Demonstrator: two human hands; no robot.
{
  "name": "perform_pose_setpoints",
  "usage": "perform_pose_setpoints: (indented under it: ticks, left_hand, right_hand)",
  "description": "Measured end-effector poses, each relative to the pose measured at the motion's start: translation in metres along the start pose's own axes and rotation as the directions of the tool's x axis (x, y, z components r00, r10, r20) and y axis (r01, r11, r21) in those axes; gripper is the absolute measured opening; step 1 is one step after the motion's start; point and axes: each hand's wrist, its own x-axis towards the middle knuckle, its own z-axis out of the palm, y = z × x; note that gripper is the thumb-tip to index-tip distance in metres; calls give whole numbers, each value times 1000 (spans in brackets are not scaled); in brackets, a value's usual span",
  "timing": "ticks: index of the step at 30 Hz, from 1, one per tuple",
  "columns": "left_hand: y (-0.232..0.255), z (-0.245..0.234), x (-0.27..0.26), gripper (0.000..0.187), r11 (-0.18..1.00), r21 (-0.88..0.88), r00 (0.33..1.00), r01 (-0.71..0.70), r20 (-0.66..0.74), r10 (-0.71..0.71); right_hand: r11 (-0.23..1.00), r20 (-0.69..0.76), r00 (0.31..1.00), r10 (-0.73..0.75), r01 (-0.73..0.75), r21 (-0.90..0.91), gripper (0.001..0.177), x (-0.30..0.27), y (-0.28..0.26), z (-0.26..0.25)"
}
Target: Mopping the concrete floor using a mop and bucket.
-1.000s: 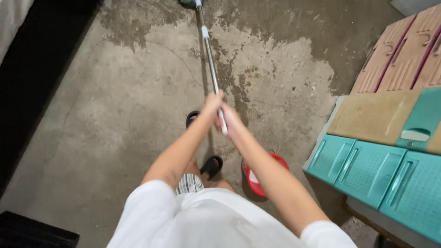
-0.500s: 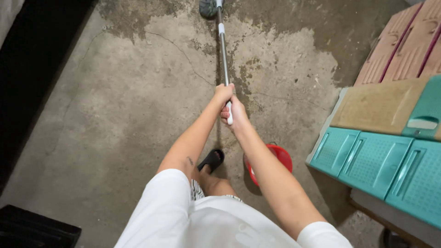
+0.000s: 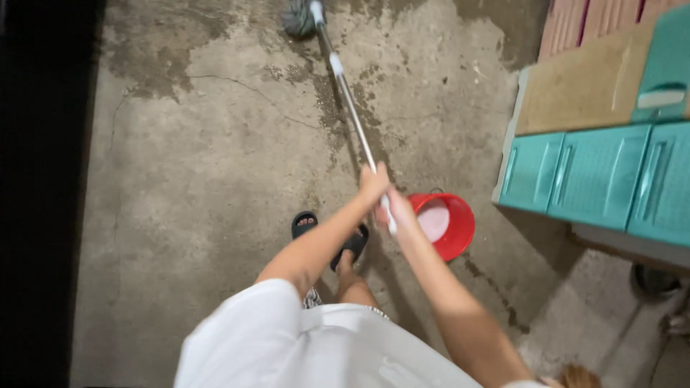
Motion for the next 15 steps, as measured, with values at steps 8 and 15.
perform_pose_setpoints:
  ticks: [8,15]
  left_hand:
    - [-81,-72,-107,41,998,15,984,-69,167,65]
    - [-86,-21,-31,46,989,136,964,-67,263,29]
  right_hand:
    - [998,-202,979,1,11,59,53,-85,149,14]
    - [933,-72,997,8,19,359,43,-56,81,24]
